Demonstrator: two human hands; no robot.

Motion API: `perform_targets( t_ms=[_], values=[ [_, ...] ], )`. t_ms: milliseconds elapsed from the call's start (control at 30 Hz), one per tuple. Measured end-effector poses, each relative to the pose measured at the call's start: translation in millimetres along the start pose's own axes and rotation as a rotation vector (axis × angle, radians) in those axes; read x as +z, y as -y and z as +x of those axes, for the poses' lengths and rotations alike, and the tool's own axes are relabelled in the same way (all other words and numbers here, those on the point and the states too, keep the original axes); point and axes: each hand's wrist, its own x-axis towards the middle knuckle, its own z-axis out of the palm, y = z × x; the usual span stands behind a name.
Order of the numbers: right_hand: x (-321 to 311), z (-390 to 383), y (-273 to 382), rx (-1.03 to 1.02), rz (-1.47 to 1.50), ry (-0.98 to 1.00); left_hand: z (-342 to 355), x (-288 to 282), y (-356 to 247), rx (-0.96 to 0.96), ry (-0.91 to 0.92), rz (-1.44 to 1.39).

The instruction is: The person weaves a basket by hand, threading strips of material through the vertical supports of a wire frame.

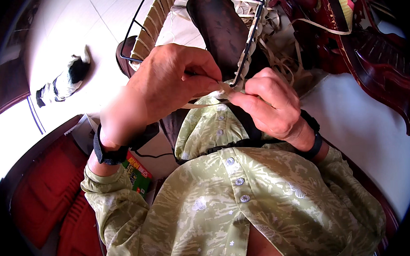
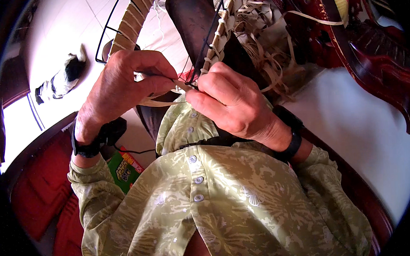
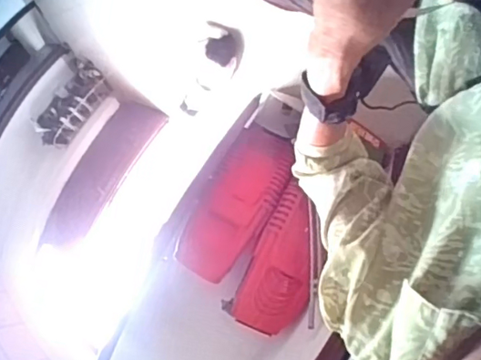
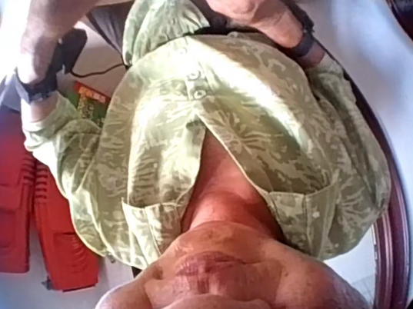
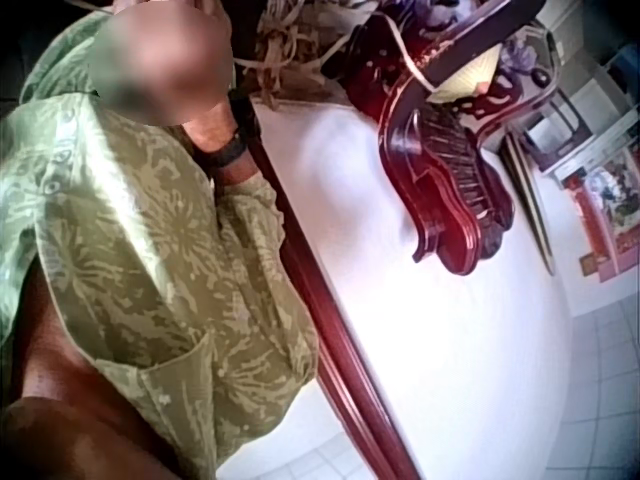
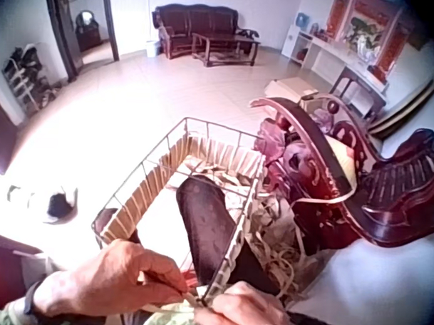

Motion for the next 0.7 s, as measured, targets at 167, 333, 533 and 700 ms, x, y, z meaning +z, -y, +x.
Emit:
perform_targets(
  t_ms=[167, 333, 533, 700],
  values=[
    [-0.4, -1.8, -1.8, 0.020, 0.029, 0.032, -1.0, 1.4, -2.3, -0.007, 0.014, 0.004],
    [-2.2, -1.2, -5.0, 0.006, 0.065, 0.066, -2.2, 2.4, -0.4, 0.048, 0.048, 0.060],
    [0.2, -0.6, -13.6, -0.024, 0.082, 0.056, -1.1, 1.6, -3.2, 0.041, 0.024, 0.068],
    [-1.0, -2.0, -17.3, -0.053, 0.027, 0.047, 2.8, 11.3, 0.6, 0.075, -0.042, 0.091]
  ],
)
